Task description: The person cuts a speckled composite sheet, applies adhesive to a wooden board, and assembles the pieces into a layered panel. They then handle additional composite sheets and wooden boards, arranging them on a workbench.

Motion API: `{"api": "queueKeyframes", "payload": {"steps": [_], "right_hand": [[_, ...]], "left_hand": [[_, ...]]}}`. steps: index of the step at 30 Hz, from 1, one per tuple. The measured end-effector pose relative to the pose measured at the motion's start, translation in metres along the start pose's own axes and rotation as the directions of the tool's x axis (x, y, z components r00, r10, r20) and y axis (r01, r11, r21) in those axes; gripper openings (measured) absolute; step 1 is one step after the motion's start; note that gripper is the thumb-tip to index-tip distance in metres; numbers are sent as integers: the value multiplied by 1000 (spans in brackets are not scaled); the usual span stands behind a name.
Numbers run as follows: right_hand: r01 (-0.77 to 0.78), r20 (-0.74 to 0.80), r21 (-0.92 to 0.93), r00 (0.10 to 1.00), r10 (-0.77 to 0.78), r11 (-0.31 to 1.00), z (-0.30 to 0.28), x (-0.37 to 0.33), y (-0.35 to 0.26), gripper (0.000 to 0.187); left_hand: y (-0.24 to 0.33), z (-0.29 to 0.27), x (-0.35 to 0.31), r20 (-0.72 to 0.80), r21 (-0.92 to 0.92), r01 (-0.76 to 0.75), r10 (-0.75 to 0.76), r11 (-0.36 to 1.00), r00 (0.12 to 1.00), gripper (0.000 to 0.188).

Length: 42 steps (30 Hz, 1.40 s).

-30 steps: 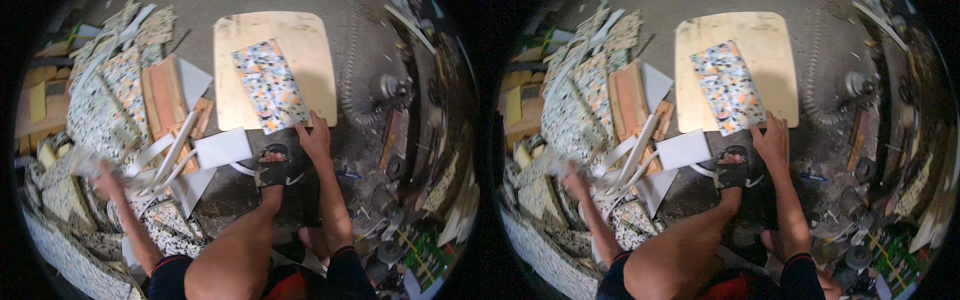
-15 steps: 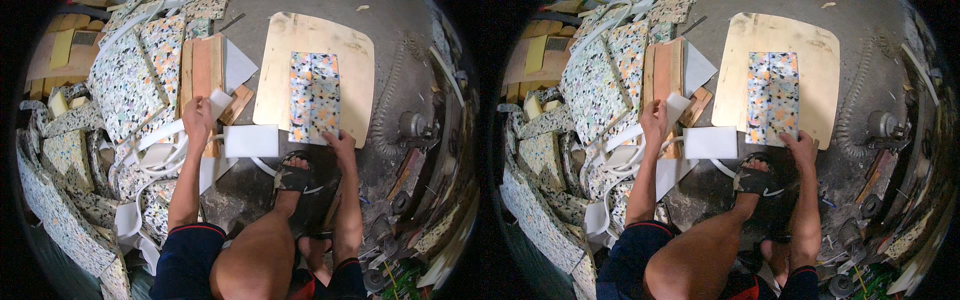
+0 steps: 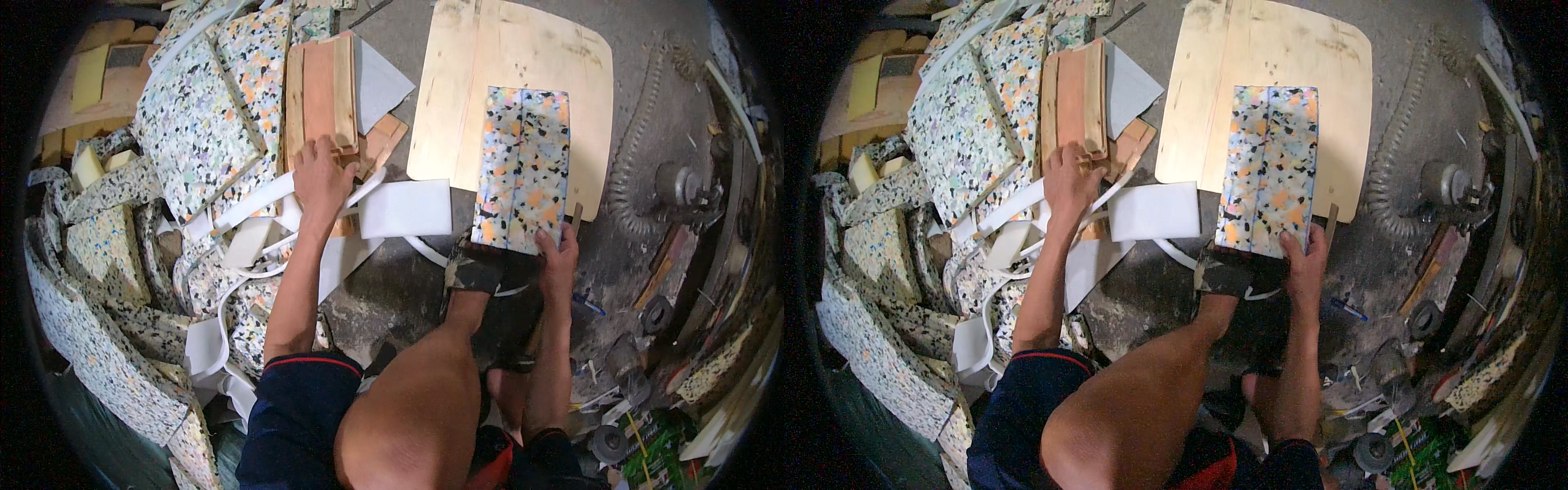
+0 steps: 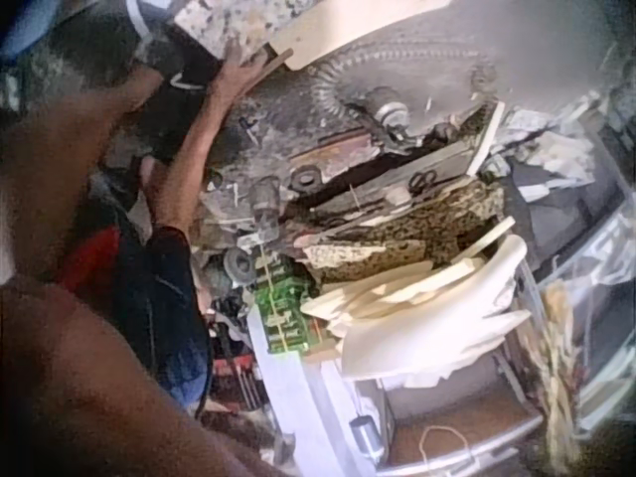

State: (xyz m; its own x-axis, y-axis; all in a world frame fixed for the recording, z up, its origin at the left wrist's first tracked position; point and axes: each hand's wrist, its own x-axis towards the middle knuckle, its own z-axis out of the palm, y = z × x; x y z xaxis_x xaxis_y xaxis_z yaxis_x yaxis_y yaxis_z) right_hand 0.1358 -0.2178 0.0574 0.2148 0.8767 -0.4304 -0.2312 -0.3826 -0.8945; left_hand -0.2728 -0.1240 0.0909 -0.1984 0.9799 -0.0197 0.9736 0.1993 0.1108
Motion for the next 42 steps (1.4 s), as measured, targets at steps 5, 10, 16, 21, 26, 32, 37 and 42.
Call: {"api": "queueKeyframes", "payload": {"steps": [5, 10, 16, 21, 26, 32, 37, 42], "right_hand": [[61, -17, 348, 998, -59, 935, 9, -3, -12, 41], [-255, 157, -257, 941, 301, 932, -4, -10, 4, 36], [-193, -110, -498, 981, 160, 845, -63, -37, 15, 48], [-39, -521, -404, 831, -195, 914, -137, -16, -15, 58], [-52, -686, -515, 623, -375, 855, -190, 66, -67, 95], [-142, -623, -604, 698, -354, 784, -228, 125, -116, 98], [-298, -735, -586, 587, -339, 753, -259, 163, -102, 98], [-372, -808, -525, 499, -312, 766, -269, 155, -90, 107]], "left_hand": [[8, 7, 37, 60, 214, -25, 12, 976, 998, 91], [-53, 56, 38, -216, 222, -308, 354, 925, 910, 74], [-145, -9, 101, -384, 317, -332, 440, 888, 812, 49], [-66, -137, 121, -234, -783, -32, -246, 621, 940, 61], [98, -85, 114, 286, -952, 291, -67, 95, 956, 60], [202, 17, 114, 583, -796, 605, 254, -11, 771, 44], [168, 28, 82, 532, -738, 665, 506, -116, 679, 54], [162, 60, 64, 765, -460, 832, 337, -310, 549, 46]]}}
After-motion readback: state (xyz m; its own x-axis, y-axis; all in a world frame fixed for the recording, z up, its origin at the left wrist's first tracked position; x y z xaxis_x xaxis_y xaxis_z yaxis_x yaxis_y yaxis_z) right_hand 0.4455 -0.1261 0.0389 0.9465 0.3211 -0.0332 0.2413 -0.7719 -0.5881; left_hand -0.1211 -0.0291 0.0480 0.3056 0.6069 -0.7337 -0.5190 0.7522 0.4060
